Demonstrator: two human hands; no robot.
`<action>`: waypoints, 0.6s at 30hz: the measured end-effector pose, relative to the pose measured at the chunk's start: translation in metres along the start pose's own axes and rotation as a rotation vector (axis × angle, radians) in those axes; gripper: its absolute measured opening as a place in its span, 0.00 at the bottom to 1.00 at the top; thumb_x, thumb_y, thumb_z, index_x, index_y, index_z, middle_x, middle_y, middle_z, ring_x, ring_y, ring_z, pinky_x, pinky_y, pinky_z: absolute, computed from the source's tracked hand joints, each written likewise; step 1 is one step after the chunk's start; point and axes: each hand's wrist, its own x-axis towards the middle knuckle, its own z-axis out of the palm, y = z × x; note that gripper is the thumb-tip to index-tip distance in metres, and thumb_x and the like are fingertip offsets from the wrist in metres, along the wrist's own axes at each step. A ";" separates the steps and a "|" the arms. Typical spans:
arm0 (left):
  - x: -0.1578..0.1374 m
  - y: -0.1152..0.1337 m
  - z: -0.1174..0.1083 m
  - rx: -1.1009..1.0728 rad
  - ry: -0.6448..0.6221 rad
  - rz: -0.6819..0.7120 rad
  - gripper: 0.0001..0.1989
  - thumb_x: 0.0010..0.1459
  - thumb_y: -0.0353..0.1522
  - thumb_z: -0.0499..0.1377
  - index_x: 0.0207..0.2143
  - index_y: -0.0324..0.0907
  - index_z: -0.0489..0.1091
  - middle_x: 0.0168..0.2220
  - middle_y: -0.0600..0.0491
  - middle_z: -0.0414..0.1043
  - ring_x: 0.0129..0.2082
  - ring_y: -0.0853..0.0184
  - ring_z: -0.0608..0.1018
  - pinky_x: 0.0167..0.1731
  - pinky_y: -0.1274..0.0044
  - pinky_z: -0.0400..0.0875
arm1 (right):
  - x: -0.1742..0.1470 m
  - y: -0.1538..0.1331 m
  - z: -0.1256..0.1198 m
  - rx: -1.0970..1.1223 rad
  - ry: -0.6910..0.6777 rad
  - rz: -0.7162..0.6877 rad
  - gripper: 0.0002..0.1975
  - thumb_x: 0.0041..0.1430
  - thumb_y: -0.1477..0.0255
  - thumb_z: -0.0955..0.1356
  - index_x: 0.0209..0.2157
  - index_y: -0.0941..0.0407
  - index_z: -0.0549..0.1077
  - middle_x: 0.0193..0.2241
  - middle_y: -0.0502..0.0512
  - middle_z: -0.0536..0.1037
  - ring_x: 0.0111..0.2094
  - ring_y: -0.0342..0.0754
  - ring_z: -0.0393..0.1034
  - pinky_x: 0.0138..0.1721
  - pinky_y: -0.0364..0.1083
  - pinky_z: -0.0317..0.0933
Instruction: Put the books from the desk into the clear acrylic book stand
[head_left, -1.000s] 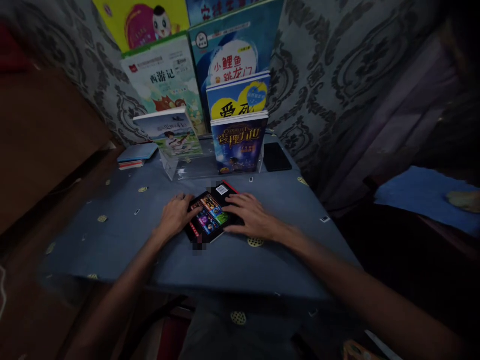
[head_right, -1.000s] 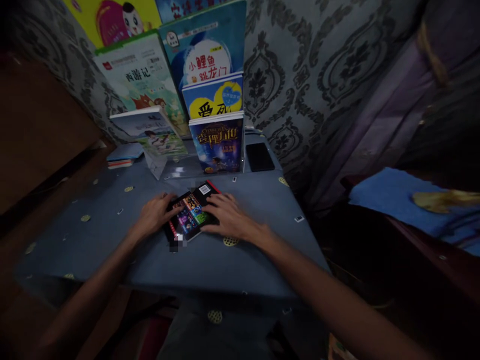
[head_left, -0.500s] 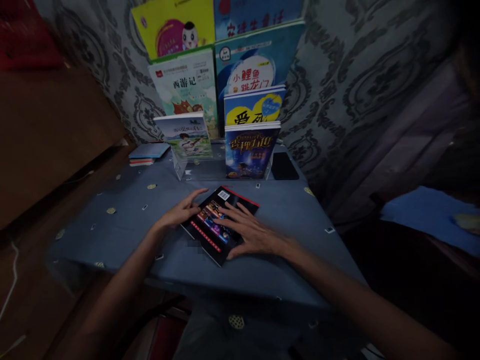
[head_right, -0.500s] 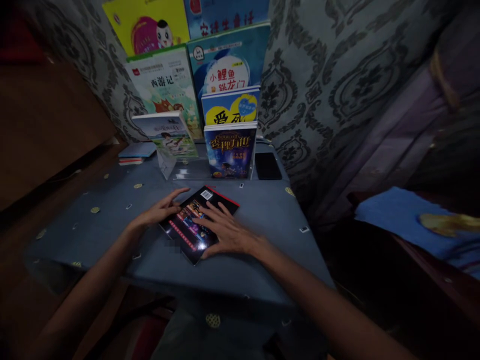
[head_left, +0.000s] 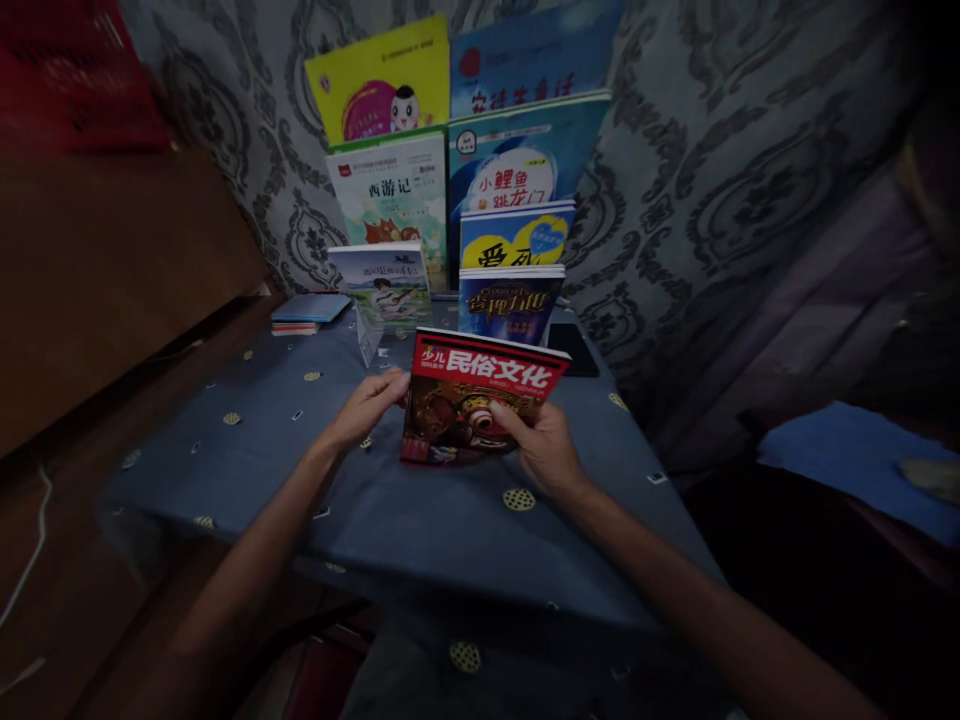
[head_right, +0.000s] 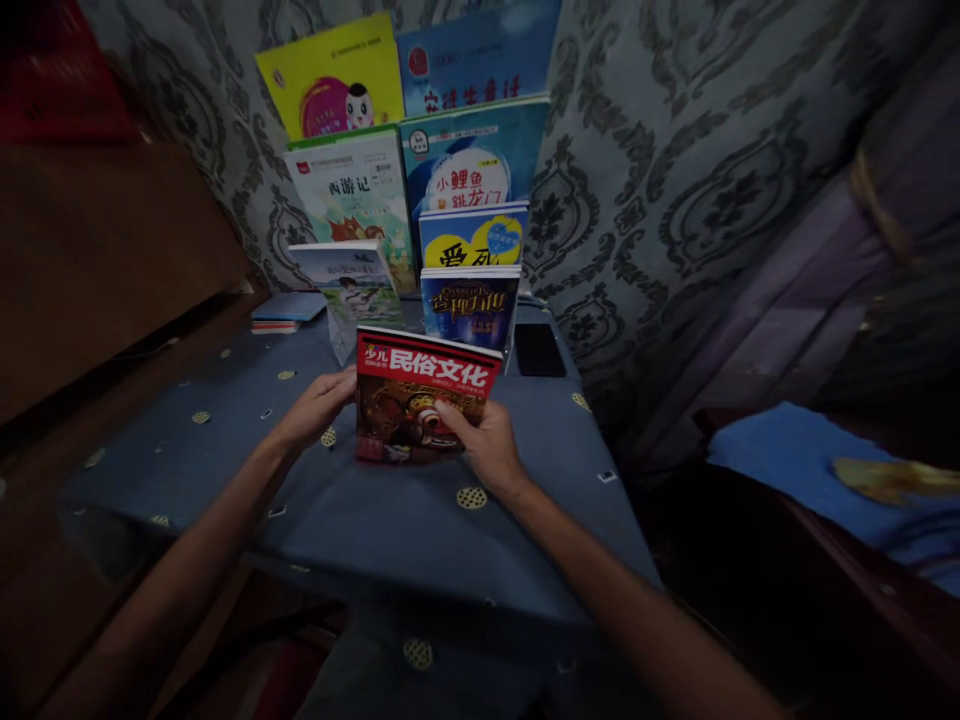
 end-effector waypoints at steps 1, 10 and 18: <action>0.000 -0.001 0.004 -0.015 -0.003 -0.001 0.26 0.51 0.54 0.65 0.28 0.38 0.76 0.29 0.53 0.74 0.35 0.67 0.75 0.37 0.78 0.70 | 0.000 -0.004 0.003 0.075 -0.005 0.051 0.19 0.48 0.55 0.77 0.38 0.53 0.82 0.38 0.52 0.85 0.38 0.53 0.80 0.46 0.54 0.74; 0.007 -0.022 0.035 -0.438 0.258 -0.207 0.27 0.50 0.52 0.66 0.40 0.39 0.75 0.34 0.51 0.81 0.36 0.62 0.82 0.38 0.73 0.76 | 0.001 -0.016 0.012 0.357 0.029 0.267 0.24 0.40 0.56 0.80 0.38 0.53 0.79 0.37 0.52 0.85 0.39 0.54 0.80 0.48 0.53 0.73; 0.010 -0.043 0.025 -0.312 0.250 -0.369 0.20 0.43 0.38 0.72 0.36 0.40 0.68 0.25 0.57 0.76 0.22 0.70 0.78 0.25 0.79 0.73 | 0.010 0.008 -0.008 0.158 0.042 0.288 0.23 0.43 0.54 0.78 0.36 0.54 0.76 0.34 0.54 0.84 0.37 0.54 0.79 0.42 0.52 0.72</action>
